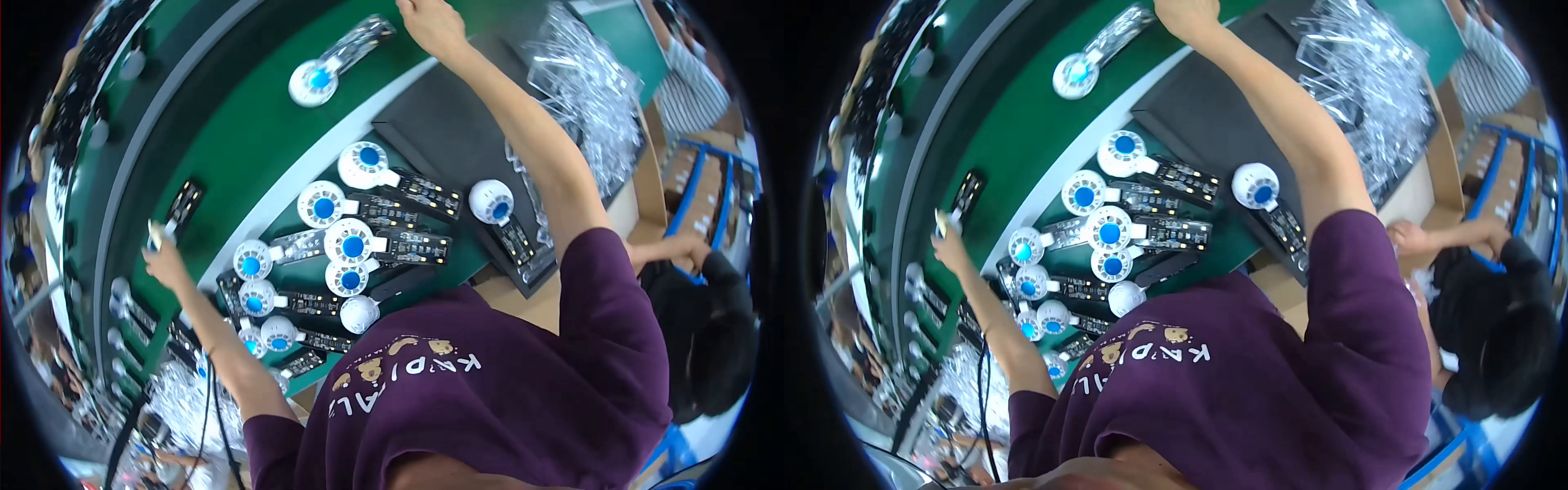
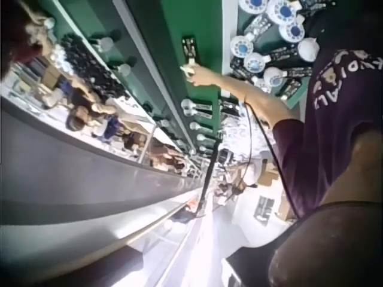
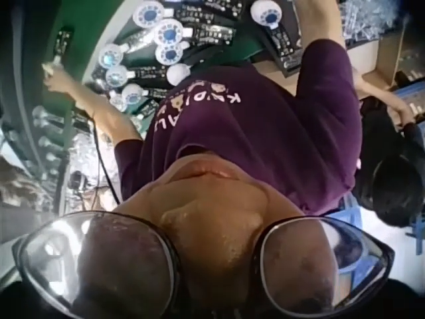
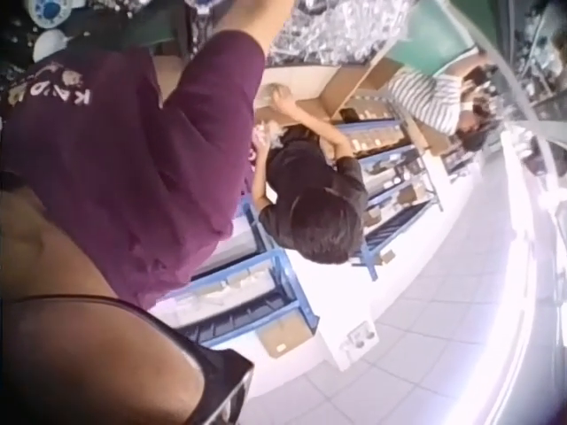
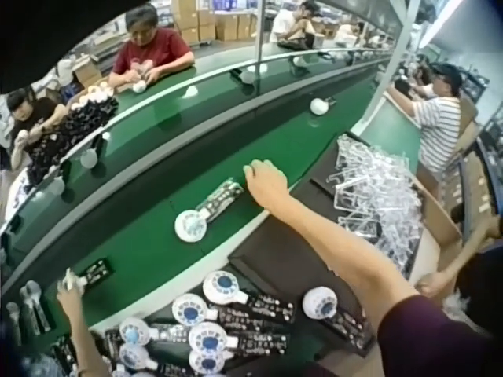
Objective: Assembling components of a light fixture or electronic device on a production line.
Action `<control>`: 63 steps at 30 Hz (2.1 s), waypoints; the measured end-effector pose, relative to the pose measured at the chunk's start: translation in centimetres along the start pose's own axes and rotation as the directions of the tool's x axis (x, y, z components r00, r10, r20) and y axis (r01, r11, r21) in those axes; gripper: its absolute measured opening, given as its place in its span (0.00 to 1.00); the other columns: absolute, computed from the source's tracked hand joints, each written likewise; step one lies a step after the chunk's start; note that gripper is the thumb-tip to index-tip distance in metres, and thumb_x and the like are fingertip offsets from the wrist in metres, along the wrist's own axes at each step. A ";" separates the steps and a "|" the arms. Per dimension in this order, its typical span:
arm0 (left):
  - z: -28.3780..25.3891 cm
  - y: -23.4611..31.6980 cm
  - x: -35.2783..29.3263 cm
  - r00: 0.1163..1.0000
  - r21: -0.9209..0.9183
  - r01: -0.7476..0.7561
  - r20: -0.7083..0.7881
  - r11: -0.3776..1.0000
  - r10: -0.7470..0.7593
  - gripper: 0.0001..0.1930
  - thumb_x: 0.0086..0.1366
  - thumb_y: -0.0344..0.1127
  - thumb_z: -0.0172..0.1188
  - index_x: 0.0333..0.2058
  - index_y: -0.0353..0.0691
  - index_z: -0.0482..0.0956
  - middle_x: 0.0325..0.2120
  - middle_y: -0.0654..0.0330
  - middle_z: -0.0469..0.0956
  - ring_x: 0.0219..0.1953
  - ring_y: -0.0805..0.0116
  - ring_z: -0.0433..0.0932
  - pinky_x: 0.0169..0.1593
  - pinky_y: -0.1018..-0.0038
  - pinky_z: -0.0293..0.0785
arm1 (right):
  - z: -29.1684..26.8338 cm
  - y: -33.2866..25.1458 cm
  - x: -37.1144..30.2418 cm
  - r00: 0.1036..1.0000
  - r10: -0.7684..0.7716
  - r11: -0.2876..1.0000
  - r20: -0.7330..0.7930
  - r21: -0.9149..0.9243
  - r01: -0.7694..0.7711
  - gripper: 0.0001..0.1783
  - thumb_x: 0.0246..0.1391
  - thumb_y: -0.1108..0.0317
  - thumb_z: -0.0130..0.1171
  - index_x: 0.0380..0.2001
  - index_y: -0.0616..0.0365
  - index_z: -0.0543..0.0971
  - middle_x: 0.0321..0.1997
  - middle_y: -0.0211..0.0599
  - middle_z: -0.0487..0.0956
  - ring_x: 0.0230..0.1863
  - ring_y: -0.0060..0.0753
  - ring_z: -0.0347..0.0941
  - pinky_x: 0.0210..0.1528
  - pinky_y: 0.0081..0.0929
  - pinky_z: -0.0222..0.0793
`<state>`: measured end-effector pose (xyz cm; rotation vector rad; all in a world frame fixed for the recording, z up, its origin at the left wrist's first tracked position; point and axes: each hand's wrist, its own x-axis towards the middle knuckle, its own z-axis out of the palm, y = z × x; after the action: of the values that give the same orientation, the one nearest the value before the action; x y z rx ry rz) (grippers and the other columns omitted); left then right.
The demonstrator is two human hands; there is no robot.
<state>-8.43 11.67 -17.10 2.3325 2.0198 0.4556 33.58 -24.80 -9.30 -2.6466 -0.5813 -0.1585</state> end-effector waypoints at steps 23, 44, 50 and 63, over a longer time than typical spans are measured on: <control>-11.2 16.5 -8.8 0.673 -0.496 0.717 0.313 -0.489 0.670 0.24 0.56 0.45 0.60 0.45 0.34 0.67 0.41 0.51 0.72 0.44 0.54 0.72 0.52 0.55 0.67 | -11.8 8.3 -22.0 0.887 0.409 0.910 -0.212 0.022 -0.415 0.23 0.51 0.67 0.52 0.51 0.61 0.65 0.39 0.56 0.73 0.39 0.52 0.74 0.42 0.43 0.69; -14.3 24.7 -22.3 0.741 -0.629 0.652 0.414 -0.423 0.528 0.27 0.55 0.37 0.63 0.48 0.37 0.58 0.35 0.56 0.72 0.31 0.68 0.74 0.33 0.73 0.75 | -10.5 -7.5 -23.5 0.923 -0.377 0.923 -0.076 0.048 0.381 0.32 0.47 0.65 0.60 0.55 0.63 0.64 0.41 0.47 0.66 0.42 0.45 0.63 0.45 0.36 0.61; -14.9 24.9 -22.8 0.771 -0.630 0.627 0.414 -0.459 0.484 0.29 0.54 0.35 0.64 0.50 0.36 0.57 0.36 0.56 0.72 0.34 0.69 0.74 0.37 0.73 0.74 | -10.2 -7.8 -23.7 0.908 -0.417 0.909 -0.051 -0.032 0.415 0.34 0.47 0.64 0.59 0.57 0.62 0.62 0.41 0.49 0.65 0.42 0.46 0.62 0.46 0.38 0.60; -15.2 24.3 -22.7 0.771 -0.712 0.572 0.297 -0.406 0.564 0.21 0.54 0.34 0.64 0.43 0.33 0.68 0.37 0.59 0.74 0.39 0.71 0.74 0.42 0.78 0.70 | -9.2 -6.8 -23.0 0.912 -0.410 0.879 -0.014 0.260 0.399 0.34 0.48 0.66 0.58 0.58 0.59 0.60 0.46 0.47 0.66 0.43 0.45 0.65 0.44 0.35 0.66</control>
<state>8.78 -16.94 -2.22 0.7493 0.3234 0.7410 9.67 -31.79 -2.94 -2.2508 -1.0905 -0.1391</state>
